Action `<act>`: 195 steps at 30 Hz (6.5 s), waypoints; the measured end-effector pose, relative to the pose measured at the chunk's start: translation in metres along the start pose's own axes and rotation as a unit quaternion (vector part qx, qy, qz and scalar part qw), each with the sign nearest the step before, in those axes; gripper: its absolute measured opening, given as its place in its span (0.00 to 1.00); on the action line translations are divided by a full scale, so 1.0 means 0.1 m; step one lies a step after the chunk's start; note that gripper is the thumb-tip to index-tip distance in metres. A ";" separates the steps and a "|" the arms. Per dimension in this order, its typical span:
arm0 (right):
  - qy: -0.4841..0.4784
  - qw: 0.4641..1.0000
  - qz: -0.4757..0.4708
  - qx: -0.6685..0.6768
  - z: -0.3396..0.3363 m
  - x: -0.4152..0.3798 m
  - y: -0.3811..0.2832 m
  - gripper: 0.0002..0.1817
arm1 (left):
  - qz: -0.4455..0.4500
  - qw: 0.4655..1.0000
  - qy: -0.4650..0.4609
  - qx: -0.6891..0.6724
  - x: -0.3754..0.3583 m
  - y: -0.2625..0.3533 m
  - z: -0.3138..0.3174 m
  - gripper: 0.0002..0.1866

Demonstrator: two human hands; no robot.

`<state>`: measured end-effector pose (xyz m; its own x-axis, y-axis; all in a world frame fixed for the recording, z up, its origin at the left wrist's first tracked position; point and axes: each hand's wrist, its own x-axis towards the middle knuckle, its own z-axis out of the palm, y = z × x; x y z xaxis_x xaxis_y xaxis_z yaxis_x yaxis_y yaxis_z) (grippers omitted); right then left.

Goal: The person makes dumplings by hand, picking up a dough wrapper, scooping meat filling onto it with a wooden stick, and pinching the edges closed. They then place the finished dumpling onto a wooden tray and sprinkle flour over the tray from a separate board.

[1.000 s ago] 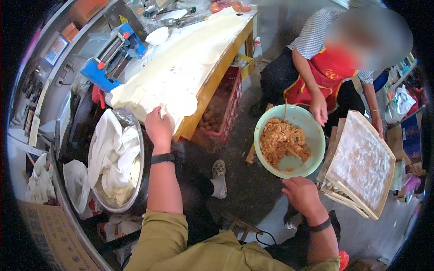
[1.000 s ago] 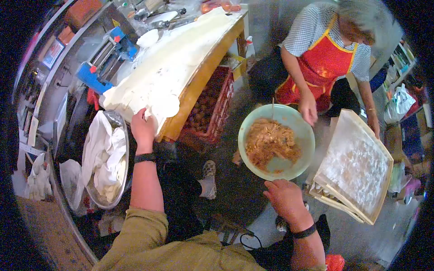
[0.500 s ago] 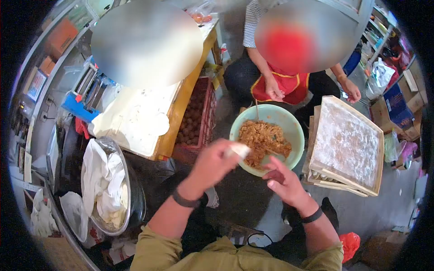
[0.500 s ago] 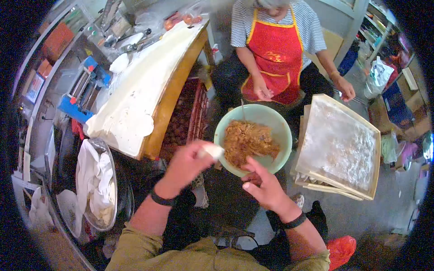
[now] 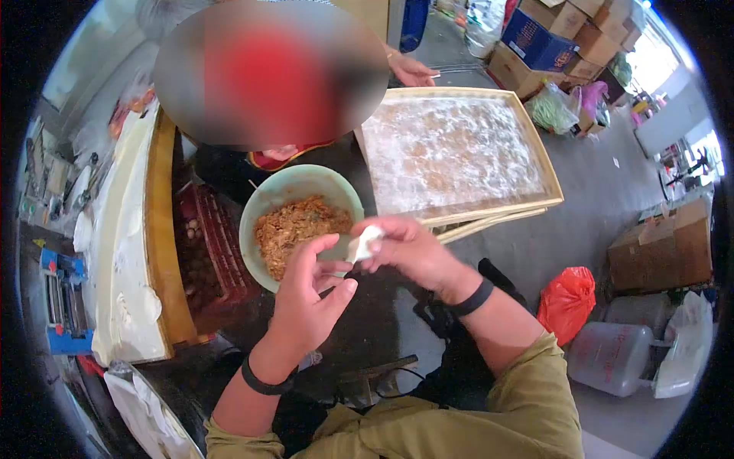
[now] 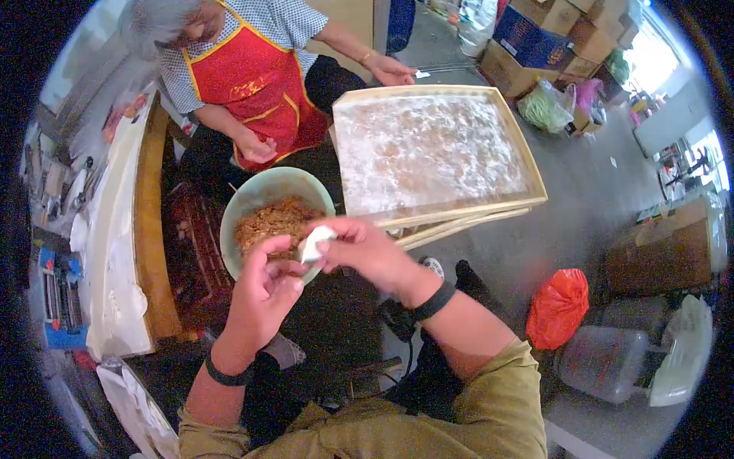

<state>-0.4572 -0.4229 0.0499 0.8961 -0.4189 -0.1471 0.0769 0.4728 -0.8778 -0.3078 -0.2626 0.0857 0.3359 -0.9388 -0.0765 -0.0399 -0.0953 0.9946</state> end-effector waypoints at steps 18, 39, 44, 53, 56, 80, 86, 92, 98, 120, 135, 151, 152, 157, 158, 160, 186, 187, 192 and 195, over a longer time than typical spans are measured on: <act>0.131 0.679 -0.059 -0.720 -0.80 0.42 -0.18 0.07 | -0.135 0.980 0.094 -0.108 0.07 -1.01 -0.36 0.10; 0.171 0.708 0.023 -0.685 -0.51 0.61 -0.01 0.11 | -0.180 0.965 0.095 -0.166 0.09 -1.20 -0.58 0.09; 0.155 0.696 0.034 -0.701 -0.59 0.61 0.00 0.11 | -0.185 0.962 0.090 -0.181 0.10 -1.18 -0.58 0.09; 0.175 0.697 0.018 -0.695 -0.59 0.56 0.02 0.10 | -0.183 0.961 0.091 -0.185 0.11 -1.15 -0.59 0.10; 0.161 0.703 0.013 -0.693 -0.61 0.55 0.03 0.09 | -0.186 0.959 0.097 -0.190 0.11 -1.17 -0.58 0.10; 0.075 0.693 -0.136 -0.704 0.02 0.56 0.18 0.16 | -0.109 0.950 0.200 -0.213 0.02 -1.11 -0.95 0.12; -0.066 0.622 -0.249 -0.739 0.43 0.74 0.76 0.17 | -0.076 0.951 0.267 -0.132 -0.11 -1.02 -1.22 0.12; -0.083 0.606 -0.164 -0.774 0.45 0.98 1.14 0.21 | -0.046 0.949 0.302 -0.074 -0.26 -0.85 -1.41 0.12; -0.080 0.547 -0.153 -0.819 0.51 1.17 1.23 0.18 | 0.045 0.940 0.335 0.043 -0.38 -0.77 -1.75 0.10; -0.031 0.592 -0.087 -0.801 0.50 0.70 0.68 0.18 | -0.037 0.688 0.519 0.507 -1.17 -0.87 -3.06 0.04; -0.030 0.601 -0.188 -0.776 0.49 0.80 0.79 0.19 | 0.217 0.665 0.676 -0.233 -1.28 -0.88 -3.35 0.07; -0.026 0.613 -0.101 -0.783 0.52 0.76 0.66 0.18 | 0.154 0.785 0.497 -0.335 -0.64 -1.00 -2.72 0.19; -0.027 0.597 -0.104 -0.795 0.47 0.75 0.66 0.17 | 0.120 0.782 0.506 -0.343 -0.62 -1.04 -2.72 0.20; -0.007 0.575 -0.064 -0.815 0.38 0.73 0.67 0.16 | 0.007 0.746 0.552 -0.372 -0.42 -0.82 -2.48 0.21; -0.010 0.567 -0.071 -0.820 0.35 0.73 0.69 0.16 | 0.010 0.766 0.523 -0.373 -0.40 -0.90 -2.50 0.20; -0.024 0.549 -0.044 -0.834 0.25 0.72 0.82 0.18 | 0.017 0.802 0.467 -0.372 -0.38 -1.03 -2.52 0.19; -0.121 0.536 0.033 -0.835 0.13 0.99 1.05 0.17 | 0.013 0.801 0.394 -0.451 -0.03 -0.99 -2.26 0.19; -0.112 0.528 0.038 -0.841 0.14 1.00 1.06 0.17 | 0.017 0.795 0.398 -0.457 -0.02 -0.99 -2.25 0.19; -0.115 0.529 0.047 -0.839 0.08 1.07 1.06 0.12 | 0.034 0.785 0.331 -0.523 -0.01 -1.06 -2.29 0.20; -0.116 0.559 -0.046 -0.820 0.00 1.04 1.03 0.08 | -0.002 0.780 0.363 -0.510 0.07 -1.08 -2.28 0.19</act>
<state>-0.3565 -0.4177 -0.0561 0.9683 -0.1814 -0.1717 -0.2067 -0.9680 -0.1427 -0.0864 -0.1830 -0.0059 0.7939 -0.4682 -0.3880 0.6065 0.5635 0.5609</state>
